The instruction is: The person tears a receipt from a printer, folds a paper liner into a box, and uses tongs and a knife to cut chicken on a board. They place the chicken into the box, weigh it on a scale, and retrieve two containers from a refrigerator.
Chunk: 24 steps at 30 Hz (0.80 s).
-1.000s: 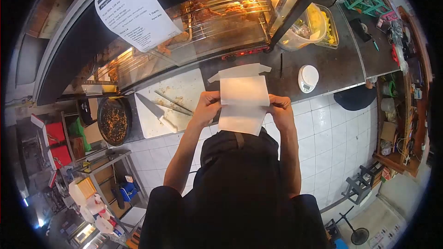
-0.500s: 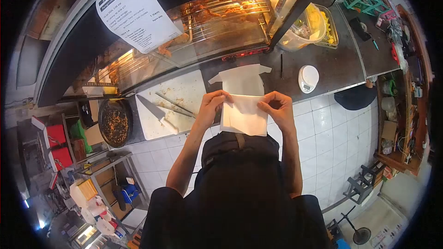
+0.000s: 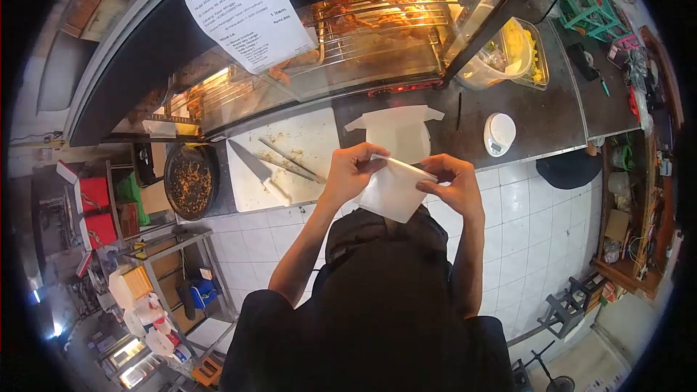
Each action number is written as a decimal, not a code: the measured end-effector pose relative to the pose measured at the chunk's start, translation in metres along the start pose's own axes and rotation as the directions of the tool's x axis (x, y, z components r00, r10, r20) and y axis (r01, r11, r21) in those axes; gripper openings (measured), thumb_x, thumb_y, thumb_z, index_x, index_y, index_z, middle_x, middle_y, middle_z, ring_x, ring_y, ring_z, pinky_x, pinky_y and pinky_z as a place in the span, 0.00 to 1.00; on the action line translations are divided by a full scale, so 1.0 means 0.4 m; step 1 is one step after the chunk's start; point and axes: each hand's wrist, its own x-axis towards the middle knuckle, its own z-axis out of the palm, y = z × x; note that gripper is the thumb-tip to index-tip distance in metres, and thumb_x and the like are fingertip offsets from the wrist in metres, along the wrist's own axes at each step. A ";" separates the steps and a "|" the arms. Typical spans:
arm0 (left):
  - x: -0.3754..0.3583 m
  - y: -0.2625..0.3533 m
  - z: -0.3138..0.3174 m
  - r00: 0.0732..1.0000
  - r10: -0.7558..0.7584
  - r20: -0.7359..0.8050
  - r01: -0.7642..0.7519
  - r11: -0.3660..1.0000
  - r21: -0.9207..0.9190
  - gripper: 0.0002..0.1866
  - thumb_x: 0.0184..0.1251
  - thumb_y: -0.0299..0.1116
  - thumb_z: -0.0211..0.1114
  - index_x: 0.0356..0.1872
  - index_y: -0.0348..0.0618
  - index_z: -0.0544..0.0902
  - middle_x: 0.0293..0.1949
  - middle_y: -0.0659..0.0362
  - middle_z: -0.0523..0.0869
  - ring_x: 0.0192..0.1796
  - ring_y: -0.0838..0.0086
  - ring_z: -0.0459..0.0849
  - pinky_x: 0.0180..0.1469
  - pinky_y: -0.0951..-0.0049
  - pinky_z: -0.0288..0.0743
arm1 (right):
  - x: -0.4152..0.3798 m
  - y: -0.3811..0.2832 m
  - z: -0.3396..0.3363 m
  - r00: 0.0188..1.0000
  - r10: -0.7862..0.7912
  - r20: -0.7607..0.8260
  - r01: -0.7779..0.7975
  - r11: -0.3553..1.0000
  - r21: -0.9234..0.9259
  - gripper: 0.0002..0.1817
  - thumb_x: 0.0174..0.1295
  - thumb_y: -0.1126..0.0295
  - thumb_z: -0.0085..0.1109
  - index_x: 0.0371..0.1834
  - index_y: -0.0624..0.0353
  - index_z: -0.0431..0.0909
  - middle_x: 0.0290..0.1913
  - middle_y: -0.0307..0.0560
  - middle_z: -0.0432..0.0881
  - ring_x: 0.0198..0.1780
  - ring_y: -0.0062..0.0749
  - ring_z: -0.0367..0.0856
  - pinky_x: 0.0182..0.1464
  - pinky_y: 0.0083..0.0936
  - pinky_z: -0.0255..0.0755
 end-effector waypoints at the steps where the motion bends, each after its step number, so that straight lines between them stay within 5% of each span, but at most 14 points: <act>1: -0.002 0.015 0.002 1.000 0.029 -0.007 -0.028 0.999 0.046 0.10 0.61 0.16 0.65 0.43 0.37 0.84 0.30 0.63 0.85 0.36 0.85 0.81 0.37 0.82 0.77 | -0.001 -0.013 0.003 0.999 -0.033 0.034 0.036 0.996 -0.076 0.16 0.50 0.75 0.73 0.42 0.65 0.82 0.33 0.47 0.87 0.38 0.28 0.86 0.43 0.26 0.79; 5: 0.000 -0.015 0.014 0.997 0.063 0.039 -0.066 0.992 0.103 0.11 0.61 0.16 0.65 0.44 0.37 0.83 0.30 0.63 0.85 0.35 0.85 0.81 0.38 0.82 0.77 | 0.017 -0.040 0.034 0.997 -0.052 0.060 0.063 0.977 -0.205 0.08 0.58 0.71 0.69 0.34 0.66 0.85 0.29 0.43 0.85 0.32 0.20 0.79 0.36 0.22 0.73; 14: -0.001 -0.017 0.024 0.997 -0.063 0.033 0.060 0.993 0.098 0.10 0.61 0.19 0.67 0.44 0.37 0.85 0.31 0.60 0.87 0.33 0.84 0.81 0.35 0.81 0.76 | 0.022 -0.011 0.032 0.994 -0.088 0.068 0.101 0.973 -0.208 0.09 0.58 0.71 0.69 0.36 0.67 0.85 0.27 0.44 0.85 0.31 0.18 0.79 0.35 0.20 0.73; 16: 0.003 -0.028 0.033 0.999 0.022 -0.042 -0.016 0.993 0.121 0.06 0.59 0.26 0.70 0.37 0.40 0.87 0.18 0.66 0.77 0.21 0.86 0.68 0.24 0.81 0.62 | 0.017 -0.012 0.033 0.994 -0.082 0.067 0.094 0.976 -0.198 0.09 0.58 0.71 0.69 0.35 0.67 0.85 0.27 0.45 0.85 0.31 0.19 0.79 0.35 0.20 0.73; 21: 0.003 0.000 0.050 0.995 0.074 -0.061 -0.068 0.993 0.096 0.05 0.57 0.23 0.69 0.35 0.38 0.87 0.19 0.62 0.82 0.21 0.86 0.71 0.24 0.81 0.64 | 0.031 -0.039 0.059 0.987 -0.148 0.059 0.156 0.971 -0.182 0.08 0.57 0.72 0.69 0.34 0.67 0.85 0.25 0.46 0.85 0.29 0.19 0.80 0.33 0.20 0.73; 24: 0.010 -0.033 0.041 0.998 0.059 -0.038 -0.055 0.994 0.095 0.05 0.56 0.21 0.69 0.34 0.37 0.87 0.21 0.61 0.84 0.22 0.86 0.74 0.25 0.81 0.66 | 0.047 -0.049 0.075 0.983 -0.172 0.070 0.186 0.907 -0.377 0.08 0.57 0.72 0.69 0.33 0.67 0.84 0.22 0.46 0.82 0.26 0.19 0.78 0.30 0.20 0.72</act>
